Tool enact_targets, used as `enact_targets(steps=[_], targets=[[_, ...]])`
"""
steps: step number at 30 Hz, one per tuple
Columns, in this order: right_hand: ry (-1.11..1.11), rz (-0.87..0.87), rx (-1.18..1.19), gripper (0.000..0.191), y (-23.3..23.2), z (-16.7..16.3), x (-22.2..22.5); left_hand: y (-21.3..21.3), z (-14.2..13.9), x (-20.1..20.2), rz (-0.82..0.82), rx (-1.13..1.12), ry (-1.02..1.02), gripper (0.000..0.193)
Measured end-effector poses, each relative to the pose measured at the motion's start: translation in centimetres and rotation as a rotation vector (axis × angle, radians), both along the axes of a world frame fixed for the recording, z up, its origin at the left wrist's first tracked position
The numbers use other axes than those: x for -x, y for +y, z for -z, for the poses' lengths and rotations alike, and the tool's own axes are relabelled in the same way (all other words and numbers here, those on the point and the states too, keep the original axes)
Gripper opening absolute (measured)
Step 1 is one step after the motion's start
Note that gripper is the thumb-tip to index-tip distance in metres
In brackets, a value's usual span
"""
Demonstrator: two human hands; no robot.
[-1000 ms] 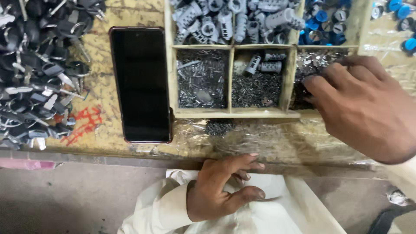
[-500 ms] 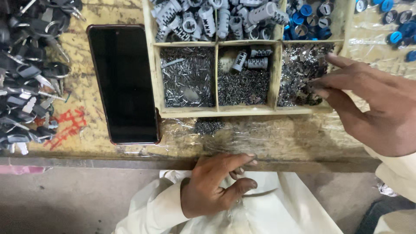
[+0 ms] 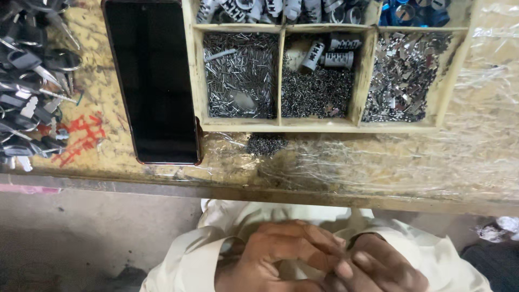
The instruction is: The person assembles key fobs by inserting small metal pins into a cylindrical housing and then attaching a blue plastic cap. The person repeats this process for multiple units, placing the finished key fobs on the table.
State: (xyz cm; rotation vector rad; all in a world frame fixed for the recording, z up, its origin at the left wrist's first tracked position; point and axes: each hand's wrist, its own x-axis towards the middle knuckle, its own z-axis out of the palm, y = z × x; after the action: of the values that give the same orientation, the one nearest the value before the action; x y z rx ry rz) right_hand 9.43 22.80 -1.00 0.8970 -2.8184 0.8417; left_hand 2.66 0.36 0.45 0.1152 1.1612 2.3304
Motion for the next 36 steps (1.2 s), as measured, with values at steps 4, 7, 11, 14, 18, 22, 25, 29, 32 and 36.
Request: enact_targets(steps=[4, 7, 11, 14, 18, 22, 25, 29, 32, 36], targets=[[-0.134, 0.135, 0.146, 0.009, 1.5, 1.4, 1.0, 0.3, 1.2, -0.4, -0.175, -0.332, -0.596, 0.012], [-0.308, 0.44, 0.289, 0.019, 0.3, -0.9, 7.4, 0.5, 2.1, 0.3, -0.436, -0.141, -0.316, 0.017], [-0.277, 0.318, 0.085, 0.026, -2.3, -1.5, 11.9, 1.0, 2.2, 1.6, -0.426, 0.356, 0.239, 0.008], [-0.117, 0.292, 0.049, 0.025, -3.3, -0.2, 11.3, 1.0, 2.2, 2.1, -0.603, 0.396, 0.198, 0.009], [-0.097, 0.287, -0.06, 0.024, -3.6, 0.4, 11.1, -0.3, 2.1, 1.9, -0.246, 0.497, 0.148, 0.008], [-0.478, 0.502, 0.433, 0.015, -3.1, -2.0, 12.1, -1.5, 1.6, 1.8, -0.137, 0.491, 0.164, 0.012], [-0.681, 0.365, 0.716, 0.011, -2.6, -3.3, 10.9, -1.5, 1.0, 2.4, 0.037, 0.293, -0.39, 0.015], [-0.602, 0.276, 0.802, 0.011, -2.3, -2.6, 7.1, -1.1, 0.6, 3.1, -0.012, 0.381, -0.141, 0.012], [-0.583, 0.265, 0.657, 0.019, -2.1, -1.5, 5.8, -0.8, 0.6, 3.1, -0.072, 0.491, 0.112, 0.008], [-0.525, 0.198, 0.547, 0.024, -1.8, -1.1, 7.3, -0.4, 0.8, 2.8, -0.008, 0.491, 0.052, 0.009]])
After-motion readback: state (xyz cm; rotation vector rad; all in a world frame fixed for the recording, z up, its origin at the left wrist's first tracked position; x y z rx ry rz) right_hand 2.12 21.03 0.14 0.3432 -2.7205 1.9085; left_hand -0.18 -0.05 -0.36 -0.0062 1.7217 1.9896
